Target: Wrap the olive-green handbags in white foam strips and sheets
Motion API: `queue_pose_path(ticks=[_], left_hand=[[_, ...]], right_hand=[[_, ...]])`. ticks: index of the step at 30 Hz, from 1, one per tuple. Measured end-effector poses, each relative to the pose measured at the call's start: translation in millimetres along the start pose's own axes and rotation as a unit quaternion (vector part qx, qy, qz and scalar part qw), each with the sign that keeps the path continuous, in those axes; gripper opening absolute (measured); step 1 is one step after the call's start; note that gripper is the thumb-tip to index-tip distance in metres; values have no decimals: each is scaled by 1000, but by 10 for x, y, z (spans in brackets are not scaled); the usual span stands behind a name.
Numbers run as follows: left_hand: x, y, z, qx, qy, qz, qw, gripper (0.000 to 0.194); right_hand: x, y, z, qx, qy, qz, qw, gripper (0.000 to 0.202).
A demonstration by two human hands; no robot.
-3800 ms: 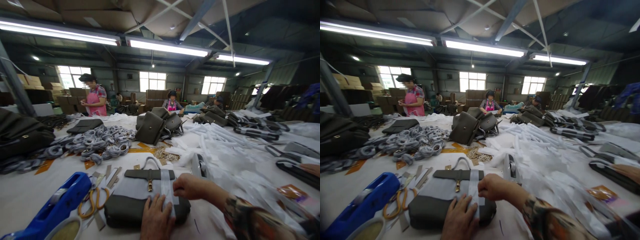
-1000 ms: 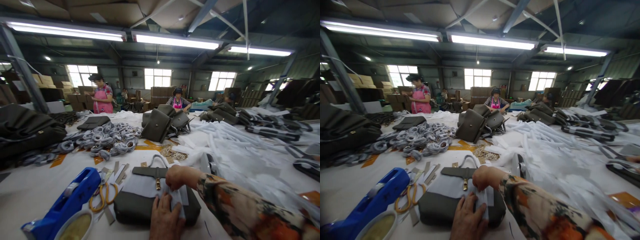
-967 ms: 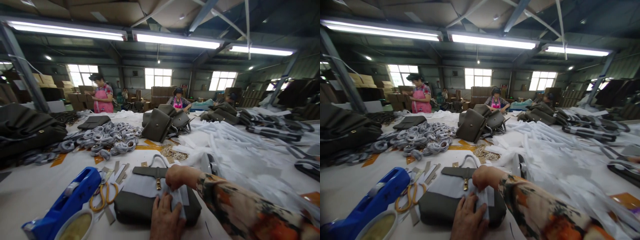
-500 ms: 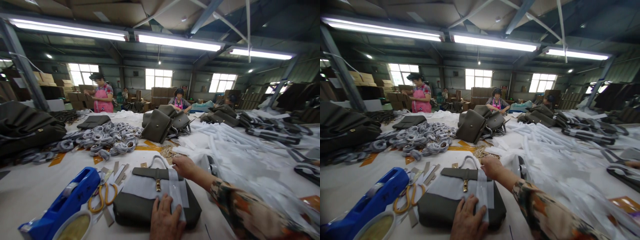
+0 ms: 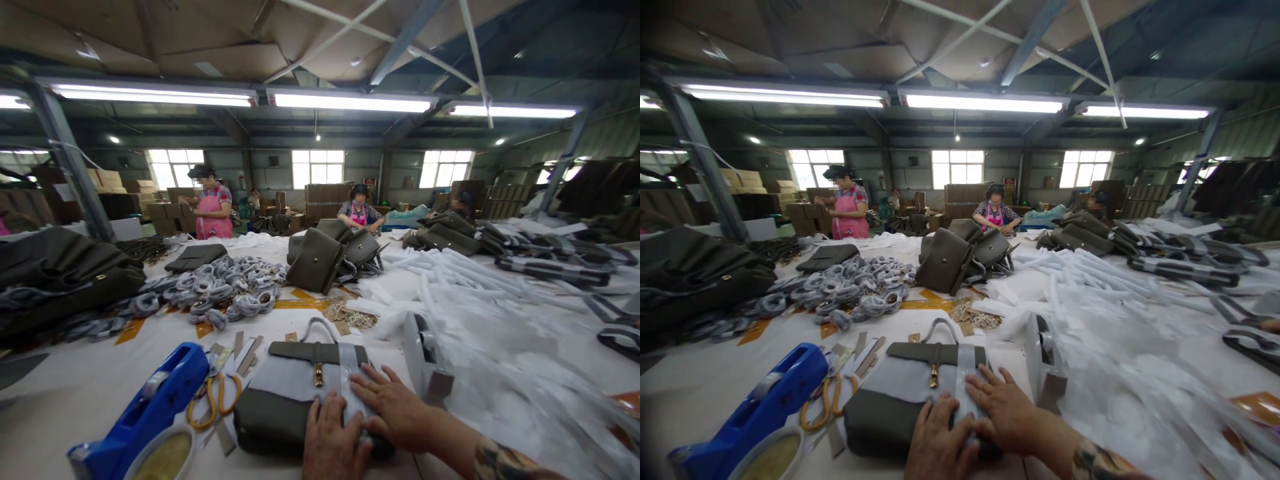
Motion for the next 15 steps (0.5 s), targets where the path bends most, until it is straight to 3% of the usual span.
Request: queue_pose_path(ticks=[3, 6, 8, 12, 15], left_hand=[[20, 89, 30, -2, -26, -8, 1000, 43], [50, 189, 64, -4, -45, -6, 999, 44], [104, 309, 82, -16, -43, -52, 998, 49], [250, 806, -36, -73, -32, -242, 967, 49], [294, 1321, -381, -29, -7, -234, 972, 55]], right_hand=[[-96, -157, -56, -24, -64, 60, 996, 64], [-167, -474, -117, -23, 25, 98, 995, 72], [-191, -700, -130, -27, 73, 126, 989, 82], [-186, -884, -110, -37, 71, 177, 981, 80], [-174, -802, -128, -16, 70, 128, 989, 86]])
Point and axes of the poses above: each hand's wrist, its own x-axis towards the middle knuckle, its own y-axis out of the back of the hand, z = x × y, the point moved 2 cm from there along x, towards the middle knuckle, and after that the axes turned 11 degrees about -x, right-handed, at the moved point
